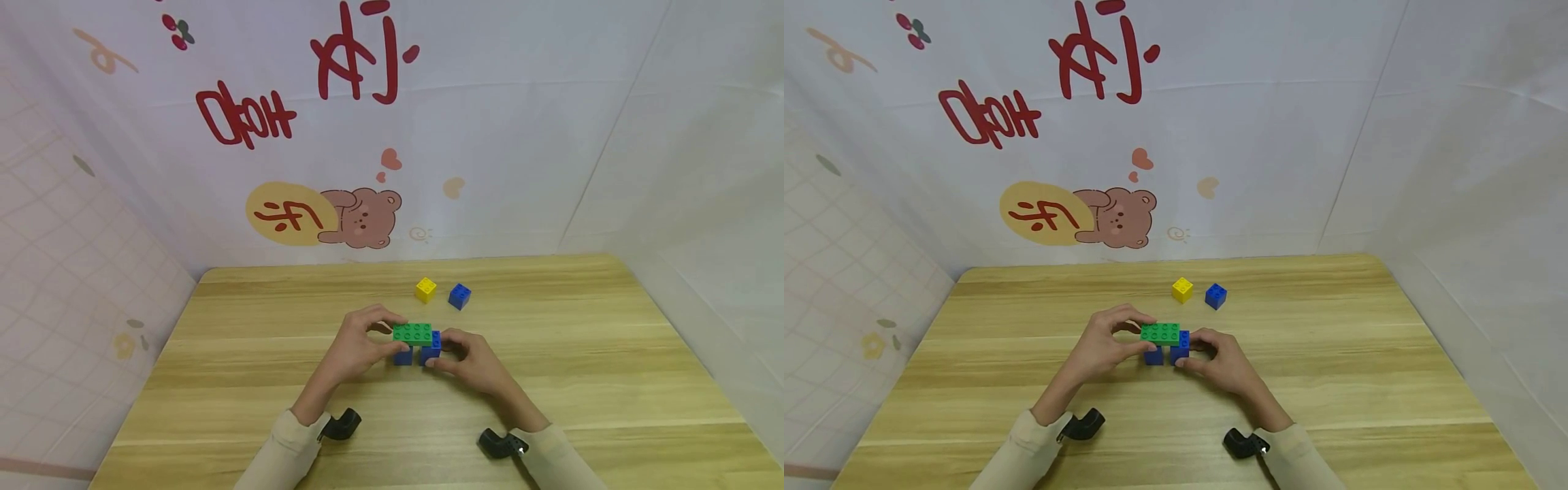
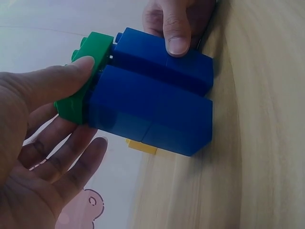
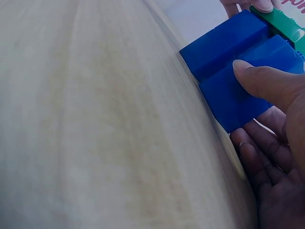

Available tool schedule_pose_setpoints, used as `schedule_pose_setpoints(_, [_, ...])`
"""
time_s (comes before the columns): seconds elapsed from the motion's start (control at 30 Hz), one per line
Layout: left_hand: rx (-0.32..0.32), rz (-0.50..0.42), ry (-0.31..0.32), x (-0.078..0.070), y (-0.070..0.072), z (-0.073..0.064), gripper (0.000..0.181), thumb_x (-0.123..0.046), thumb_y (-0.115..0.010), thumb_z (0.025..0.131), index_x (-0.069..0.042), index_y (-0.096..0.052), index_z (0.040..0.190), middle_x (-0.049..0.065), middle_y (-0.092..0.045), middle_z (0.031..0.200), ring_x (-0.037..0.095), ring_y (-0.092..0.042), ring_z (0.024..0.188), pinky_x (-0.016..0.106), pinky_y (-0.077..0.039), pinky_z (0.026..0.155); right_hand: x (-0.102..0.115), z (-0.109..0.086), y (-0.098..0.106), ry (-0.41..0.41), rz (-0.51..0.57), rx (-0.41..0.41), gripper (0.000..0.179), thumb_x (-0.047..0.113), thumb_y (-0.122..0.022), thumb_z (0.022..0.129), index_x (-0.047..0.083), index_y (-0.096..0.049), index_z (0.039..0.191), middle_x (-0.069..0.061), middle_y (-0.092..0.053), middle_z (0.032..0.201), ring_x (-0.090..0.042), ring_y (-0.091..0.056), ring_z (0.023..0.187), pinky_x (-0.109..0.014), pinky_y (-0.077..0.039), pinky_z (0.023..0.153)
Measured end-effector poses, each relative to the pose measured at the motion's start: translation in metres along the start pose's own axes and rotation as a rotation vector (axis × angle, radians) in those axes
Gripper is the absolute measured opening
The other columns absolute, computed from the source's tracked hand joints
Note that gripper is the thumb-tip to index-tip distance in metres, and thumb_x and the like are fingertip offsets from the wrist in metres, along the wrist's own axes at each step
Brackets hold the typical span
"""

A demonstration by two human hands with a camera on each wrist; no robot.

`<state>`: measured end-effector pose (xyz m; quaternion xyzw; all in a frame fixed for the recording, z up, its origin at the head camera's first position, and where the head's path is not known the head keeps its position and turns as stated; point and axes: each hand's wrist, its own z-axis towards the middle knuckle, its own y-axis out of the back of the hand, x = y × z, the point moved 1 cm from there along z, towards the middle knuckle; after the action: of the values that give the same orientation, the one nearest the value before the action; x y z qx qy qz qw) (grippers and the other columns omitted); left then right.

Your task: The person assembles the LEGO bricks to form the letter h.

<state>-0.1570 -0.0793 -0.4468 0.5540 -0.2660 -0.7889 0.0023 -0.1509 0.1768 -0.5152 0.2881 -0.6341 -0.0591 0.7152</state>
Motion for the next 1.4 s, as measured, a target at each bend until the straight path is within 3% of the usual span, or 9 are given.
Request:
schedule_pose_setpoints(0.47, [-0.011,0.021,0.027,-0.001,0.0026,-0.0014,0.036,-0.014,-0.089,0.079,-0.019,-0.077,0.112,-0.002,-0.073,0.107,0.019,-0.069,0.095,0.048,-0.062,0.09,0.001,-0.0002,0.0001,-0.01,-0.003,0.001,0.034,0.037,-0.086,0.083,0.028,-0.073,0.114,0.014,-0.074,0.11,-0.011,-0.068,0.11,-0.028,-0.054,0.103])
schedule_pose_setpoints(0.97, [0.015,-0.01,0.026,0.0,0.0004,-0.0007,0.035,-0.014,-0.089,0.08,-0.019,-0.076,0.112,-0.003,-0.073,0.11,0.019,-0.069,0.1,0.053,-0.061,0.092,0.0012,0.0001,-0.0001,-0.008,-0.009,-0.007,0.034,0.039,-0.086,0.082,0.031,-0.073,0.113,0.015,-0.074,0.111,-0.01,-0.068,0.112,-0.032,-0.052,0.106])
schedule_pose_setpoints(1.2, [0.03,0.01,0.037,0.0013,0.0011,-0.0015,0.036,-0.012,-0.088,0.081,-0.019,-0.075,0.114,-0.003,-0.073,0.113,0.018,-0.069,0.1,0.046,-0.062,0.091,-0.0007,0.0008,-0.0011,-0.002,-0.004,0.0,0.036,0.04,-0.086,0.083,0.031,-0.073,0.115,0.014,-0.073,0.113,-0.01,-0.068,0.113,-0.034,-0.053,0.106])
schedule_pose_setpoints(1.4, [0.046,-0.012,0.043,0.0029,-0.0021,-0.0005,0.037,-0.008,-0.087,0.082,-0.018,-0.073,0.114,-0.001,-0.073,0.114,0.02,-0.067,0.099,0.052,-0.061,0.092,-0.0012,-0.001,0.0016,0.018,-0.035,0.003,0.035,0.04,-0.086,0.083,0.032,-0.072,0.114,0.015,-0.073,0.11,-0.009,-0.066,0.108,-0.03,-0.052,0.103])
